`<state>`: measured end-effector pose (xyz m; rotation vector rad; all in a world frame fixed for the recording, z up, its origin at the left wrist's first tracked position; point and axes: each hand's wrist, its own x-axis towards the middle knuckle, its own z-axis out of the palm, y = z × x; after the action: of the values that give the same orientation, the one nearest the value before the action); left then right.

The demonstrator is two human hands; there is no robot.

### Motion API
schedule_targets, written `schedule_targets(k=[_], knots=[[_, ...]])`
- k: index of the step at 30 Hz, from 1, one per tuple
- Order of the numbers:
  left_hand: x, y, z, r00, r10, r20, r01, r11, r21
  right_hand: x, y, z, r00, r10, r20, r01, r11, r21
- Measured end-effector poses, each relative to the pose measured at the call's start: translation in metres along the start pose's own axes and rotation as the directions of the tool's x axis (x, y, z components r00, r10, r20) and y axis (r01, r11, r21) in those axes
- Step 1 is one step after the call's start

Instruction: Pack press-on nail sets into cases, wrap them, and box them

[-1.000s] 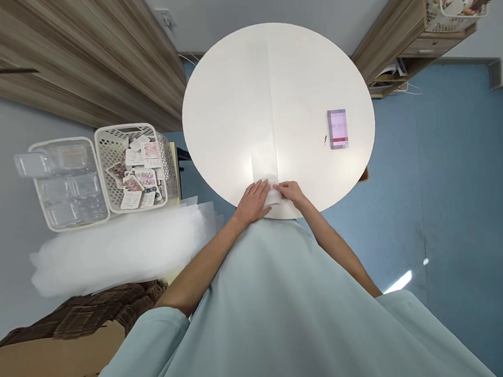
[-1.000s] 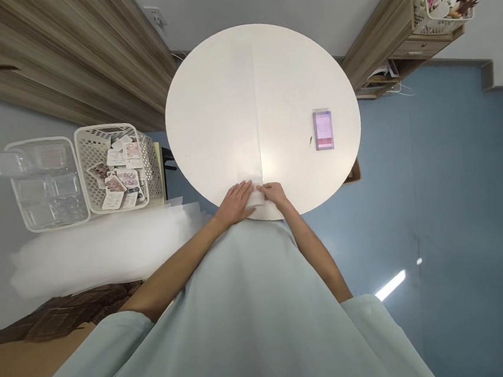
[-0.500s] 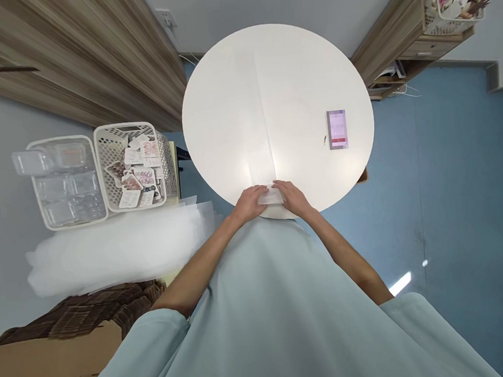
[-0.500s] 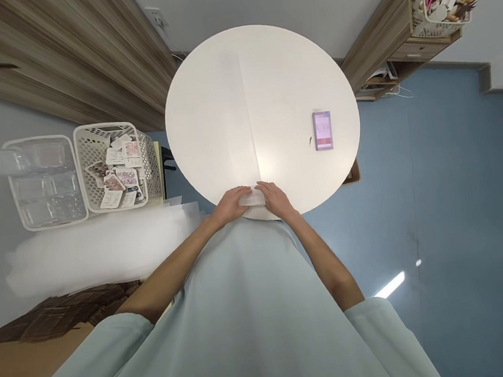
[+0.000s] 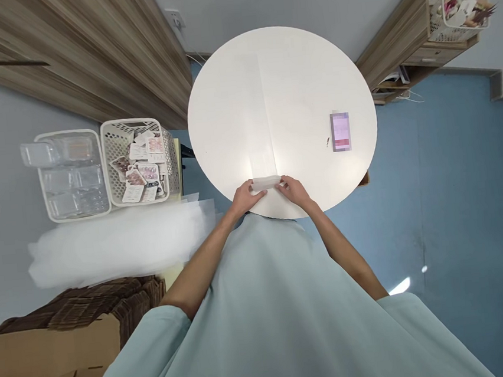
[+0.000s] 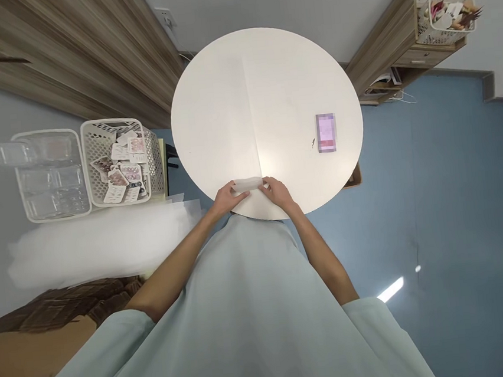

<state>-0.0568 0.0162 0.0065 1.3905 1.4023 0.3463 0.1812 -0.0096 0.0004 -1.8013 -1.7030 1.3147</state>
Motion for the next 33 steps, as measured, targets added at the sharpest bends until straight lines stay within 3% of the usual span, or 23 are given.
schedule_targets(k=[4,10,16,23,25,27,30,33], knots=[[0.010,-0.002,0.003,0.994,-0.074,-0.075,0.070,0.996,-0.063,0.013,-0.005,-0.001,0.998,0.049,-0.031,-0.050,0.998,-0.035],[0.024,-0.003,0.012,0.949,-0.230,-0.215,0.216,0.973,-0.085,0.028,-0.010,0.002,0.984,0.161,-0.070,-0.168,0.981,-0.098],[0.032,0.000,0.017,0.942,-0.211,-0.260,0.211,0.977,-0.028,0.039,-0.018,0.006,0.959,0.258,-0.115,-0.272,0.953,-0.132],[0.031,-0.001,0.018,0.941,-0.095,-0.324,0.141,0.983,0.121,0.043,-0.022,0.010,0.929,0.326,-0.173,-0.353,0.923,-0.153],[0.030,0.001,0.015,0.943,-0.001,-0.333,0.080,0.972,0.222,0.043,-0.026,0.010,0.945,0.265,-0.190,-0.302,0.932,-0.202],[0.030,0.006,0.011,0.948,0.148,-0.282,-0.041,0.934,0.354,0.044,-0.031,0.010,0.972,0.131,-0.197,-0.184,0.940,-0.286],[0.035,0.016,0.005,0.934,0.348,-0.077,-0.273,0.838,0.473,0.045,-0.034,0.008,0.987,-0.116,-0.115,0.065,0.925,-0.375],[0.042,0.019,0.003,0.903,0.417,0.100,-0.415,0.789,0.453,0.047,-0.028,0.005,0.976,-0.215,0.022,0.206,0.899,-0.387]])
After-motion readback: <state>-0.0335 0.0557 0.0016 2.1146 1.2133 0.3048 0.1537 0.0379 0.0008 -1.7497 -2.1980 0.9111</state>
